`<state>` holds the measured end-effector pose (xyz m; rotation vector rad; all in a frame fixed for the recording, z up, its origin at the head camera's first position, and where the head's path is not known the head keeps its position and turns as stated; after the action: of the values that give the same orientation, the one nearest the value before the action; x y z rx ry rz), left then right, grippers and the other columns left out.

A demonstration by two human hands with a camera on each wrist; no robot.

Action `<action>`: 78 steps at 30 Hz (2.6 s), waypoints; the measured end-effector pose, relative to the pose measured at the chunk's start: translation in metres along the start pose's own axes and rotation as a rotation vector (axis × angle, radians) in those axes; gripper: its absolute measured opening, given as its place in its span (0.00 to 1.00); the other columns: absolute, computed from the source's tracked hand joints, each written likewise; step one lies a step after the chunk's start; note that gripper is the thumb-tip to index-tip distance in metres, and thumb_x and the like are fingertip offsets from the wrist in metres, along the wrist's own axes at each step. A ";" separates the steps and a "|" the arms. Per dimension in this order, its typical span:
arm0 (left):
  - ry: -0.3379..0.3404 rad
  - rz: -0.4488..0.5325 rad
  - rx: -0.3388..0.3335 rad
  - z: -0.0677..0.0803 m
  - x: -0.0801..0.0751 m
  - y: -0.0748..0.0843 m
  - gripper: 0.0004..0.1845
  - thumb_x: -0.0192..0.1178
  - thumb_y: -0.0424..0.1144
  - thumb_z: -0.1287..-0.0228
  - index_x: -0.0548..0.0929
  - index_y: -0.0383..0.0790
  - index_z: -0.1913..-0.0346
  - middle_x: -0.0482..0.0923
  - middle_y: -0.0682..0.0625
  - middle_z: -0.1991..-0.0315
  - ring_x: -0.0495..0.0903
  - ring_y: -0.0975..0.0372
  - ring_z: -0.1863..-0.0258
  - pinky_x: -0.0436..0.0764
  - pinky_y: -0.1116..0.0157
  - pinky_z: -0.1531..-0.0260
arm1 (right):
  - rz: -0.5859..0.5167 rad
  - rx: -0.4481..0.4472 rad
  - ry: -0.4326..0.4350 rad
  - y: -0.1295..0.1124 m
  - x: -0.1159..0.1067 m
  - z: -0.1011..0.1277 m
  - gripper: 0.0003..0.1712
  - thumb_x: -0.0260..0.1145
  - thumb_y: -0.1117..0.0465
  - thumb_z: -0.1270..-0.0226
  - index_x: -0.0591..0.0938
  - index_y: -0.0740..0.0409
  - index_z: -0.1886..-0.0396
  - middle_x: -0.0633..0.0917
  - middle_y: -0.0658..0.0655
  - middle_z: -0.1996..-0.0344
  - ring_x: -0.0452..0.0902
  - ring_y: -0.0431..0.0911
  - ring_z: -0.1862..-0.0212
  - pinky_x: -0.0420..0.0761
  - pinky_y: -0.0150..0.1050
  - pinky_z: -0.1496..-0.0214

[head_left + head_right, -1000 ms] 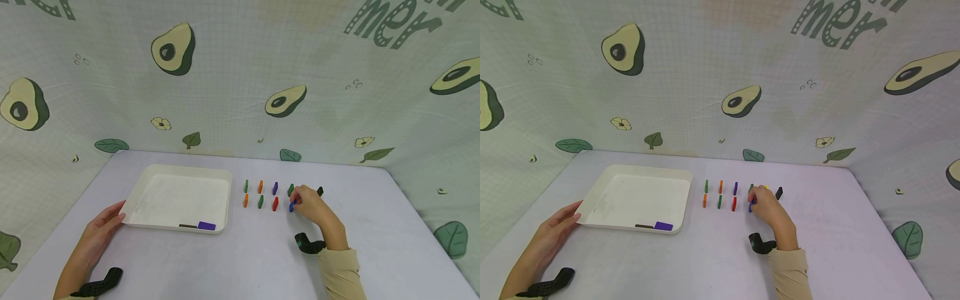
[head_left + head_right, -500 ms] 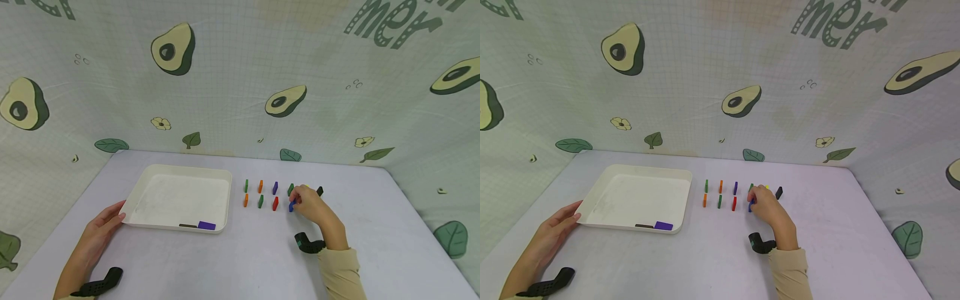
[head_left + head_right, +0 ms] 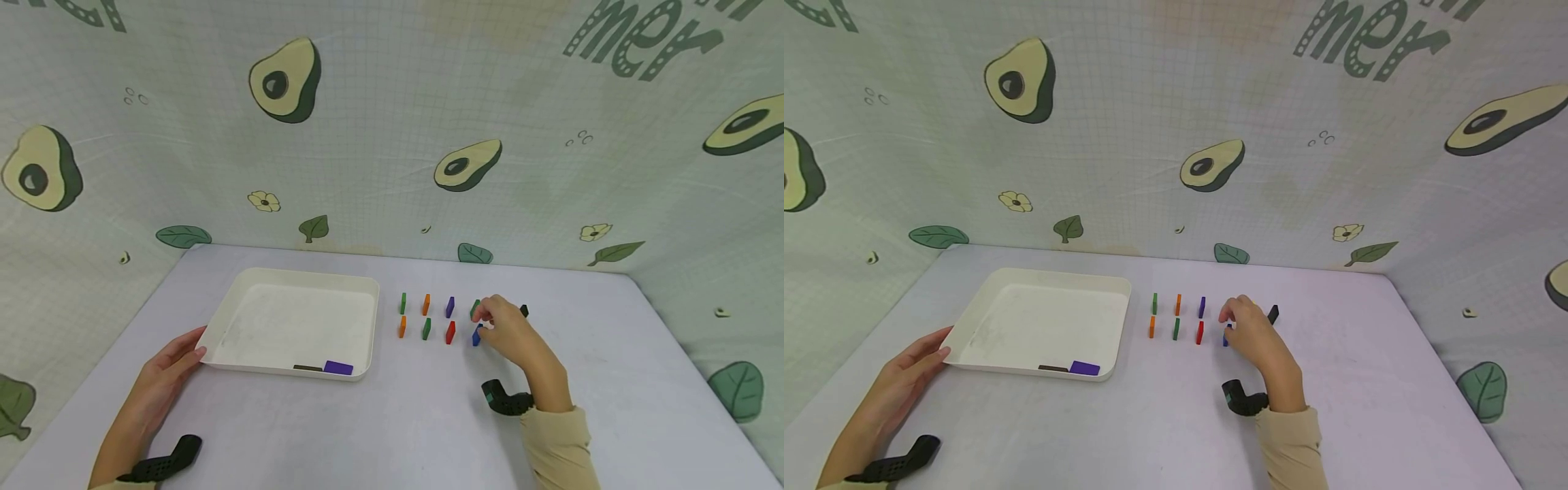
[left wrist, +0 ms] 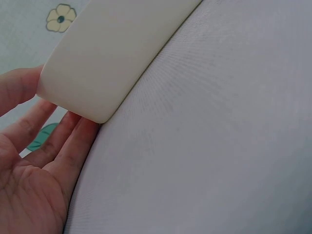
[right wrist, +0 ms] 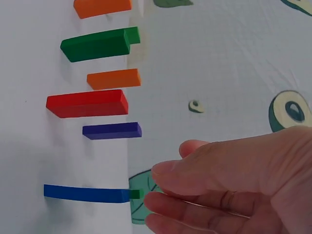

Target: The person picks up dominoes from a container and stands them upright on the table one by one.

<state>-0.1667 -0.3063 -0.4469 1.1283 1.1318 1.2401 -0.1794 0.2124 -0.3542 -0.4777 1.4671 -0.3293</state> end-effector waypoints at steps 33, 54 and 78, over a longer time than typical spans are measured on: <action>-0.044 -0.062 0.104 0.004 0.003 0.002 0.29 0.54 0.37 0.33 0.61 0.42 0.31 0.67 0.71 0.48 0.71 0.84 0.52 0.69 0.87 0.57 | -0.039 -0.589 -0.079 -0.131 0.117 0.020 0.16 0.59 0.60 0.33 0.77 0.59 0.47 0.76 0.52 0.49 0.75 0.41 0.48 0.74 0.31 0.43; -0.034 -0.054 0.111 0.002 0.002 0.001 0.29 0.54 0.37 0.33 0.60 0.41 0.31 0.67 0.70 0.47 0.71 0.84 0.52 0.69 0.87 0.57 | 0.114 -0.518 -0.177 -0.157 0.134 0.014 0.21 0.58 0.51 0.33 0.76 0.51 0.43 0.78 0.47 0.45 0.70 0.40 0.41 0.71 0.33 0.40; -0.046 -0.017 0.132 0.003 0.003 0.001 0.26 0.54 0.35 0.33 0.63 0.42 0.32 0.69 0.70 0.48 0.72 0.82 0.52 0.70 0.86 0.57 | 0.079 -0.549 -0.188 -0.153 0.134 0.013 0.20 0.62 0.53 0.36 0.78 0.49 0.45 0.80 0.44 0.51 0.71 0.37 0.46 0.69 0.31 0.43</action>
<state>-0.1635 -0.3031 -0.4457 1.2370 1.2005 1.1344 -0.1437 0.0156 -0.3936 -0.8619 1.3790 0.1888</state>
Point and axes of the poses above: each hand's wrist, its own z-axis away from the middle knuckle, its own x-axis out of the palm, y = z × x, the point moved 2 cm from there along -z, towards the middle knuckle
